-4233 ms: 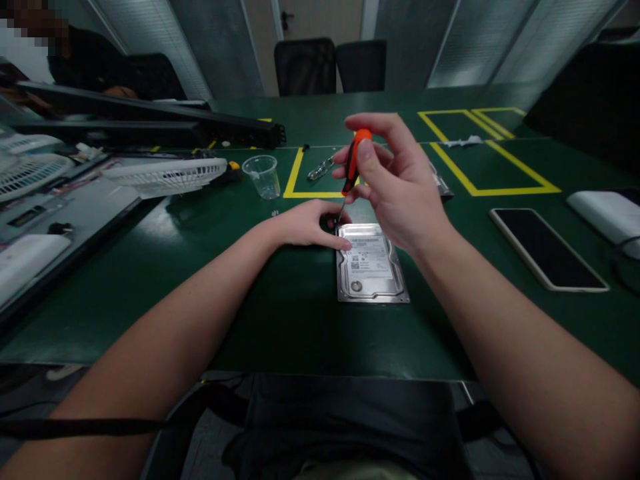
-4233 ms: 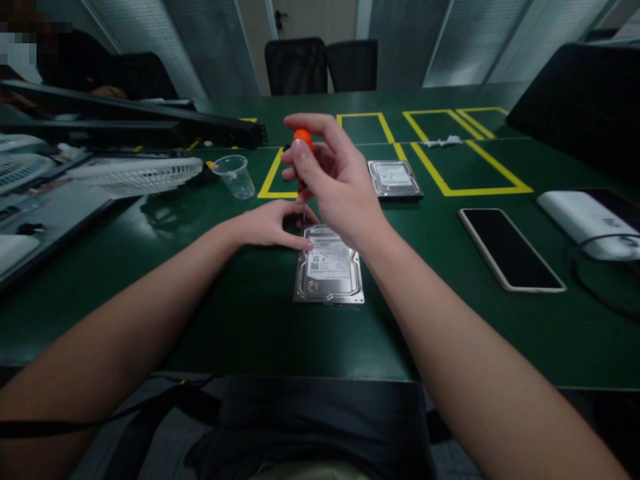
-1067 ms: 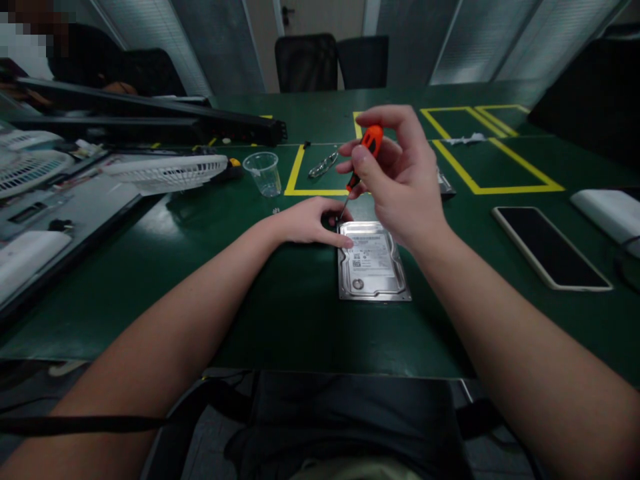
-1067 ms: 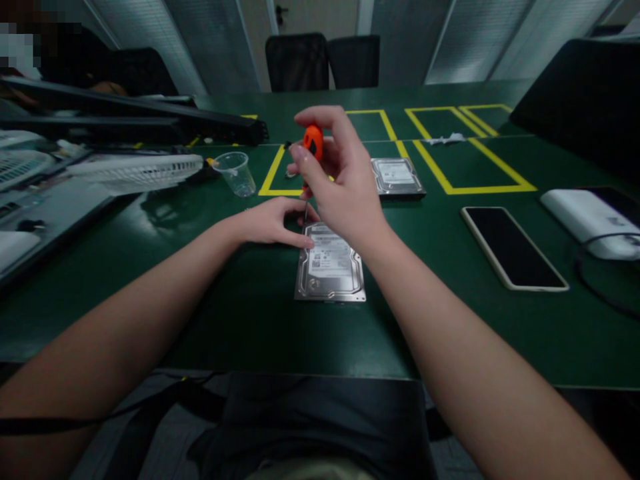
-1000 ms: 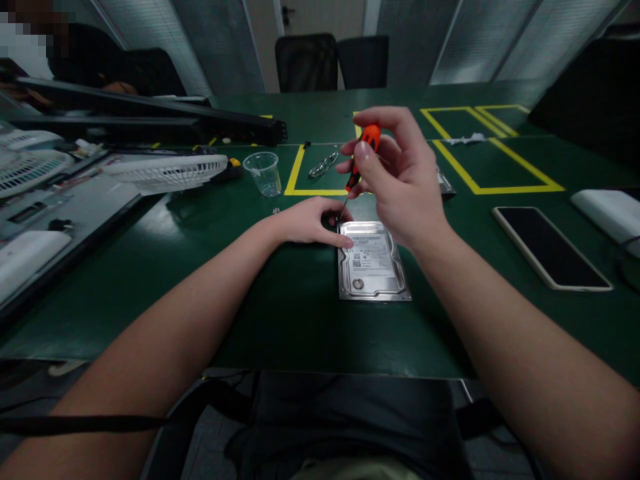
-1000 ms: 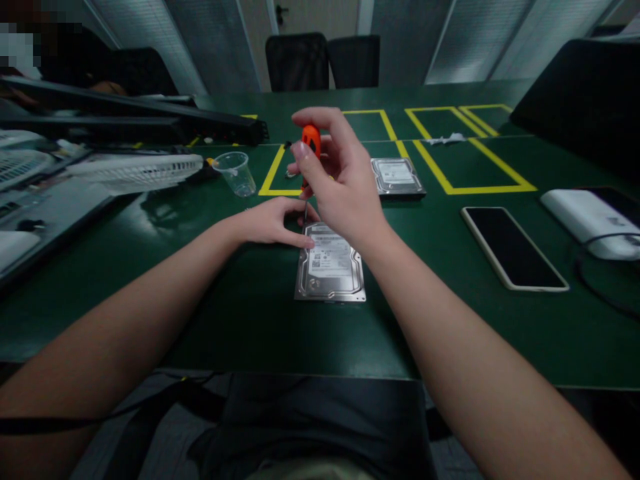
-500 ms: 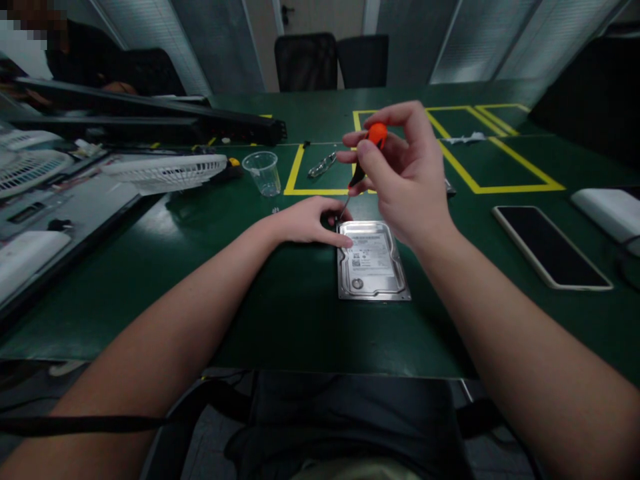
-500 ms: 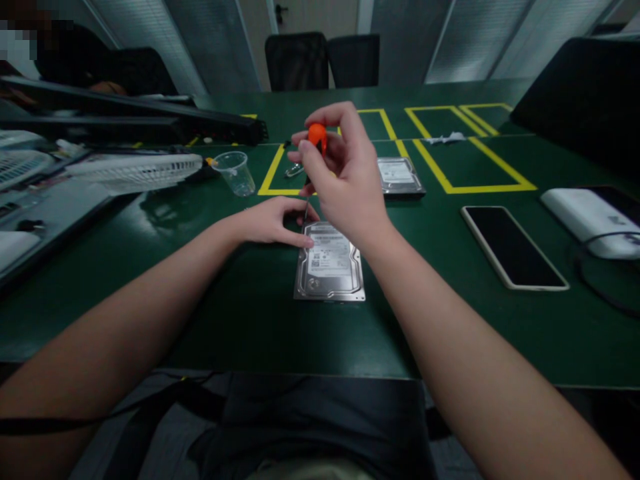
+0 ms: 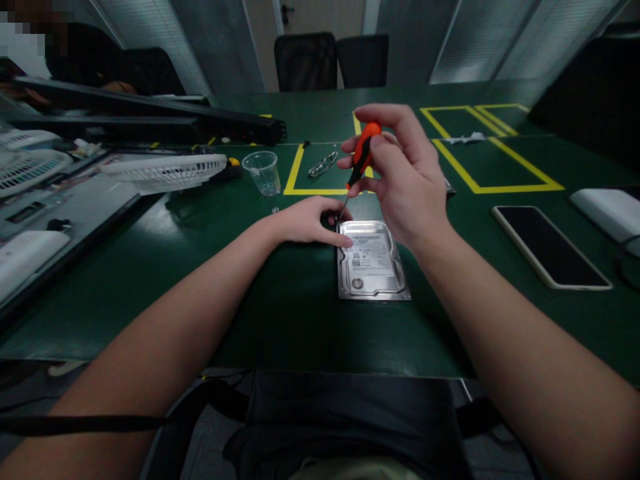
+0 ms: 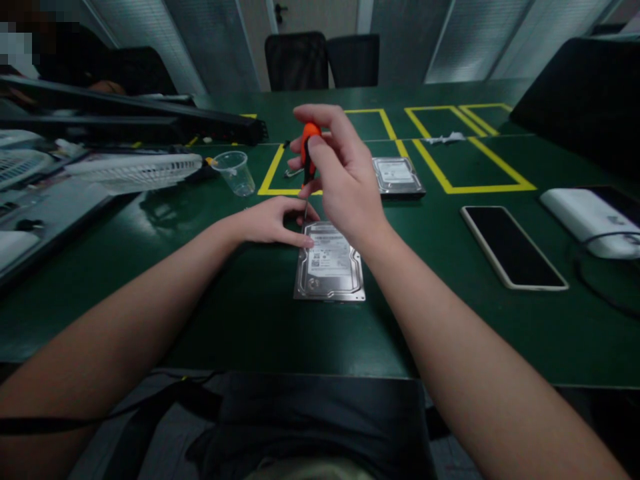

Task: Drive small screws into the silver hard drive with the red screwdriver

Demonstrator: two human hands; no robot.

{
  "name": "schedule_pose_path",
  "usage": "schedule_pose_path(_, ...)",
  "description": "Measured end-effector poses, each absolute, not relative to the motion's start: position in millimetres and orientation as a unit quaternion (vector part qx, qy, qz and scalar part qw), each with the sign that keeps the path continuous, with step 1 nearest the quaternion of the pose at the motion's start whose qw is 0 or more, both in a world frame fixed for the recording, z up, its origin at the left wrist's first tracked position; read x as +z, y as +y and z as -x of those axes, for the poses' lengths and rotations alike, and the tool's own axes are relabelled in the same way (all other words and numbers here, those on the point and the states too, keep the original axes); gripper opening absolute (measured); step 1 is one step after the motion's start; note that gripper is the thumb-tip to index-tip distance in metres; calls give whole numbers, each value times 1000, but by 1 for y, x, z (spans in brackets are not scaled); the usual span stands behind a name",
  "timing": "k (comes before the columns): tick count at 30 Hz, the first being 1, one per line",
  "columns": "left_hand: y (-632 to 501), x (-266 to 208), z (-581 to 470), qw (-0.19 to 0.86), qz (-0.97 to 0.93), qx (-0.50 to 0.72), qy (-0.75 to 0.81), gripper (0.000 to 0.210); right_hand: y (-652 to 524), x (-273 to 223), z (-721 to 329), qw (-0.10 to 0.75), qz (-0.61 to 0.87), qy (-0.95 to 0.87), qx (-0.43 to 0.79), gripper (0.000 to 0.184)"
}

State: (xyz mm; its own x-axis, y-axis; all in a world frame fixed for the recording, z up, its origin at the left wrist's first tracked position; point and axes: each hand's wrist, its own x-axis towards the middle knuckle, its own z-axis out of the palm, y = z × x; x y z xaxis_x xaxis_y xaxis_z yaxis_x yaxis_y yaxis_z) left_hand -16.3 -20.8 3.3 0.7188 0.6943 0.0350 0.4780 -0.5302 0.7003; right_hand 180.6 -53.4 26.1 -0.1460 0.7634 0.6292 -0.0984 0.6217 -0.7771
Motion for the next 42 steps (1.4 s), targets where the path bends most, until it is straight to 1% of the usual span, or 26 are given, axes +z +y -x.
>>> schedule_pose_path(3,-22,4,15,348,-858,159,342,61,-49,24,-179,622,230,-657,357,29)
schedule_pose_path(7,-22,4,15,347,-860,156,340,60,-47,24,-177,657,220,-651,310,33)
schedule_pose_path(10,-21,4,16,342,-863,154,339,59,-51,26,-177,623,264,-677,289,35)
schedule_pose_path(15,-21,5,16,337,-865,154,338,57,-54,26,-180,622,272,-686,262,40)
schedule_pose_path(19,-22,5,16,336,-865,157,340,57,-52,24,-180,623,266,-683,275,37)
schedule_pose_path(21,-21,4,16,337,-863,157,342,57,-51,23,-180,634,248,-676,282,34)
schedule_pose_path(22,-21,4,16,339,-862,158,342,58,-50,23,-180,653,229,-665,280,33)
schedule_pose_path(24,-21,3,16,346,-862,158,336,58,-49,22,-180,629,232,-676,305,33)
schedule_pose_path(27,-20,3,16,347,-863,157,332,59,-46,19,-180,632,237,-675,299,35)
schedule_pose_path(29,-21,3,16,344,-864,157,334,59,-45,18,-180,645,224,-668,295,31)
schedule_pose_path(30,-21,3,16,343,-864,157,334,59,-44,18,-180,654,212,-663,295,26)
schedule_pose_path(31,-21,4,16,342,-864,158,335,58,-44,18,-179,637,211,-674,310,21)
schedule_pose_path(33,-21,4,16,342,-863,158,337,58,-44,19,-179,659,199,-665,291,16)
schedule_pose_path(35,-22,4,16,339,-863,156,340,57,-44,20,-178,658,200,-675,269,19)
schedule_pose_path(36,-21,4,16,337,-864,155,342,56,-44,21,-178,672,196,-672,242,24)
schedule_pose_path(38,-21,4,16,335,-865,153,341,55,-47,22,-178,644,244,-685,236,28)
schedule_pose_path(42,-21,4,16,342,-864,155,336,57,-54,24,-179,632,270,-689,228,36)
